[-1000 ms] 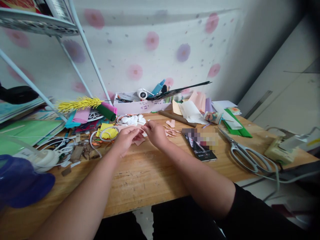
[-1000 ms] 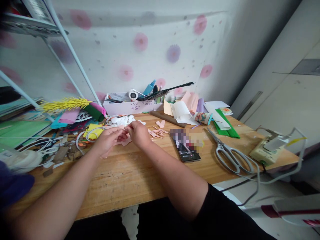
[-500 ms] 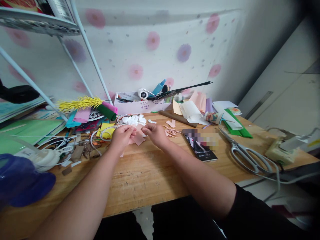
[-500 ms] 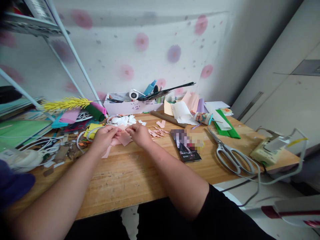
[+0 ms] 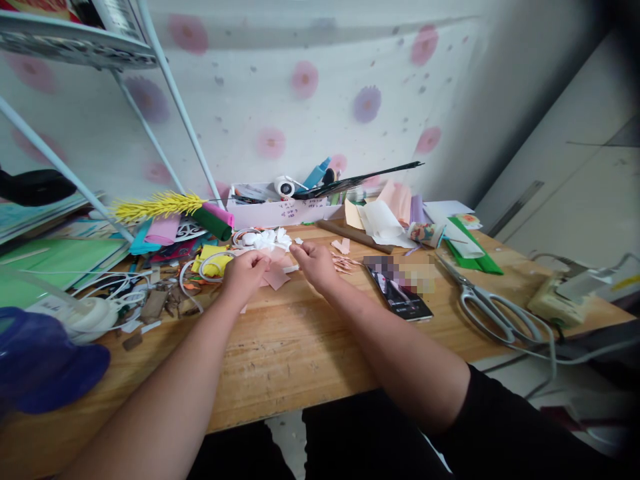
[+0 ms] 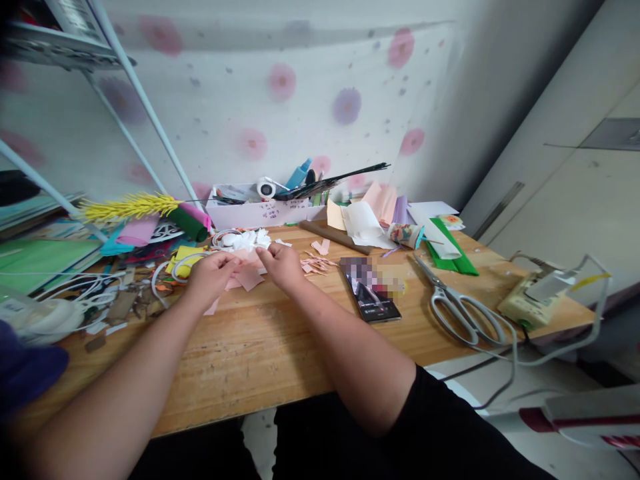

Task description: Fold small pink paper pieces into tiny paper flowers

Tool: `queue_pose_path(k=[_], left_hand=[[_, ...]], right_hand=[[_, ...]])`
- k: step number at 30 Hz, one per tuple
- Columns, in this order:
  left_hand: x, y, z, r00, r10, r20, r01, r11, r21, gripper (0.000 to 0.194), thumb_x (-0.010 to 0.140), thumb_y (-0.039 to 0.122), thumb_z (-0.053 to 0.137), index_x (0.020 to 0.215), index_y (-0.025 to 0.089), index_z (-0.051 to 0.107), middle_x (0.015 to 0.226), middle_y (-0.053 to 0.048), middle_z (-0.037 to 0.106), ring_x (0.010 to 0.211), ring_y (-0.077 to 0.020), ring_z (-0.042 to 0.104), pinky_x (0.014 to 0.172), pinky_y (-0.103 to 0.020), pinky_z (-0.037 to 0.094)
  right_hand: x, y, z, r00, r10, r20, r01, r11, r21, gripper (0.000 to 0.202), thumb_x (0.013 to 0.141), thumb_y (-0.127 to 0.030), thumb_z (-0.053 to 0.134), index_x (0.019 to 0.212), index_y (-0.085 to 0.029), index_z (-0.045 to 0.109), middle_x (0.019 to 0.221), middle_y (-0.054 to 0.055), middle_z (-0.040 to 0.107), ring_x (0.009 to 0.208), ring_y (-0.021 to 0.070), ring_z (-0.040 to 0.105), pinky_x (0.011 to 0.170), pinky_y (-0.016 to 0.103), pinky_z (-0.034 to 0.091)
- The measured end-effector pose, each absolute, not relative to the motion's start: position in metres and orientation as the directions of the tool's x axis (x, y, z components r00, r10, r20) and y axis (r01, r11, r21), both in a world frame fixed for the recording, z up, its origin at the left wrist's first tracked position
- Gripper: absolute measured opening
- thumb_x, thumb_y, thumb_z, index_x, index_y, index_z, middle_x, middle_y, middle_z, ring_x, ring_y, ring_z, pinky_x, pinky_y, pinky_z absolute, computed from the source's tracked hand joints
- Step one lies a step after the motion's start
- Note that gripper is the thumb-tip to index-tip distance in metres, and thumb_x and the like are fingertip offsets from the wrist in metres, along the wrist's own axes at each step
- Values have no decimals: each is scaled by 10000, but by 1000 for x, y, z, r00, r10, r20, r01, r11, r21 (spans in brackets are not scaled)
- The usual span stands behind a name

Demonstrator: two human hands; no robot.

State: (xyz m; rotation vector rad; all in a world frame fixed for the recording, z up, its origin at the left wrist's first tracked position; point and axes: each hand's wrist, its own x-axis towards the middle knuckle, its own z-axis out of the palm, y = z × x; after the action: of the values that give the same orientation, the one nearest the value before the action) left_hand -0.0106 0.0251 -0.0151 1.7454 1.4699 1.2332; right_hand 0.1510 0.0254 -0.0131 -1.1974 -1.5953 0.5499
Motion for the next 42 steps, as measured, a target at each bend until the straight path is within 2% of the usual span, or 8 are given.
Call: queue_pose_path(k=[6,12,18,26,30,33,36,42], left_hand=[[-14,27,-16,21,933,360,676,-278,682,202,670,350,514,743,211,642,667,-13,628,606,-158,522,549,-244,345],[-13,26,-13,51,939,341,791,-246,561,200,692,345,486,751,204,616,685,-3,624,595,-138,525,538,-229,352],[-14,28,-18,127,923,364,828,-300,473,190,710,320,476,811,217,601,776,-2,622,670,-137,552,581,-225,397],[-14,33,-24,179,889,422,855,-353,381,207,705,295,490,840,182,599,880,-38,577,787,-154,565,694,-239,436],[-15,34,-25,187,886,425,854,-360,375,198,705,290,489,837,189,597,880,-34,577,793,-159,566,694,-247,441],[-16,34,-26,194,890,412,851,-361,381,194,705,286,493,837,185,594,883,-36,576,780,-153,569,697,-247,444],[-16,34,-26,182,896,404,857,-346,382,203,706,302,498,839,179,591,893,-44,572,787,-156,570,713,-251,444],[-15,34,-26,187,910,369,877,-324,355,262,685,330,520,894,181,575,927,-52,562,840,-175,556,737,-263,432]], right_hand=[[150,21,-10,-16,886,464,443,423,-791,399,758,-419,437,478,-169,304,468,-54,276,464,62,296,446,197,222],[153,23,-11,-111,912,396,408,405,-818,263,750,-336,477,577,-142,520,558,-22,484,557,83,431,519,191,302],[152,25,-13,-129,929,348,406,370,-836,208,758,-284,468,658,-138,577,608,-7,543,593,94,487,557,193,334],[151,24,-12,-171,894,415,490,442,-751,255,787,-309,431,622,-149,543,595,-6,528,597,95,474,550,193,314],[150,23,-11,-123,888,443,538,434,-722,344,796,-362,401,523,-156,439,514,-26,425,524,80,399,496,195,260],[149,23,-11,-67,900,431,550,394,-736,402,794,-418,376,484,-163,352,473,-40,328,476,71,332,461,203,214],[149,23,-13,-47,909,414,539,372,-756,423,778,-447,387,472,-164,319,467,-45,292,463,65,301,449,205,196],[151,25,-16,-38,906,421,491,384,-782,420,761,-465,412,484,-156,347,479,-45,327,481,64,331,456,191,220]])
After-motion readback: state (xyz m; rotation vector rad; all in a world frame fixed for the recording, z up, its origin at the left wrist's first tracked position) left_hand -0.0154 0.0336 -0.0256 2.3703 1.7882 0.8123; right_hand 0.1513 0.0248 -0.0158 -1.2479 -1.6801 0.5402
